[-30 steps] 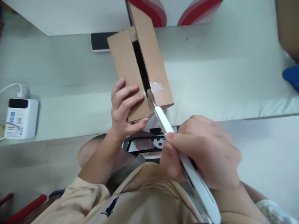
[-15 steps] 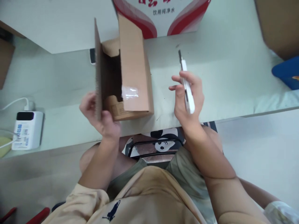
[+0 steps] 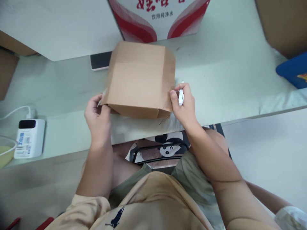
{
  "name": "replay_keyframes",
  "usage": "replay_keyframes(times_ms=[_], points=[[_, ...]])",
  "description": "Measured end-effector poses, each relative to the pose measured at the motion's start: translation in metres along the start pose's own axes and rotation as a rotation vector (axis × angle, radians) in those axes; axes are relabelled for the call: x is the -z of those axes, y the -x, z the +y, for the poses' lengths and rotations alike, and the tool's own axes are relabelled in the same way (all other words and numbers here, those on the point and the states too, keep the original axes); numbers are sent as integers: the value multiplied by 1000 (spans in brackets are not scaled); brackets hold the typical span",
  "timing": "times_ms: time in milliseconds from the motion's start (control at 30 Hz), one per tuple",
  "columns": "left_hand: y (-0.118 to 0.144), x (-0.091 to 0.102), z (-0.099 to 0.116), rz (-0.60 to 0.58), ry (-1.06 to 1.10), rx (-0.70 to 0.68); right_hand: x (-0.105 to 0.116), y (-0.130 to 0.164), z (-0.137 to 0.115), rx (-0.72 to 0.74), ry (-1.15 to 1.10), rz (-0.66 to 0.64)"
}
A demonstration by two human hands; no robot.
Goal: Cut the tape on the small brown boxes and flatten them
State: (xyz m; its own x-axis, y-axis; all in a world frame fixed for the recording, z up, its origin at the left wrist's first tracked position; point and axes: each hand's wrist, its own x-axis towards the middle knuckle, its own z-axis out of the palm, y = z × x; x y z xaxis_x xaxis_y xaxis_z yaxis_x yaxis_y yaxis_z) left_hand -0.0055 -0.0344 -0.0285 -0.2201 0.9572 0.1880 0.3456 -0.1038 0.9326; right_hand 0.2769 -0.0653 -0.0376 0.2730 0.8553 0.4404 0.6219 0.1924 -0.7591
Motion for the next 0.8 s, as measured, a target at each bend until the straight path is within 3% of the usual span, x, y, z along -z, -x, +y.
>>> replay_keyframes(times_ms=[200, 400, 633, 800], points=[[1, -7, 3, 43, 121, 55, -1, 7, -5, 92, -202, -126], [1, -4, -2, 41, 129, 23, -1, 13, -4, 83, -186, -245], [-4, 0, 8, -15, 206, 18, -7, 15, -14, -42, -348, -169], [-4, 2, 13, -6, 146, 11, -2, 12, -21, -120, -354, -19]])
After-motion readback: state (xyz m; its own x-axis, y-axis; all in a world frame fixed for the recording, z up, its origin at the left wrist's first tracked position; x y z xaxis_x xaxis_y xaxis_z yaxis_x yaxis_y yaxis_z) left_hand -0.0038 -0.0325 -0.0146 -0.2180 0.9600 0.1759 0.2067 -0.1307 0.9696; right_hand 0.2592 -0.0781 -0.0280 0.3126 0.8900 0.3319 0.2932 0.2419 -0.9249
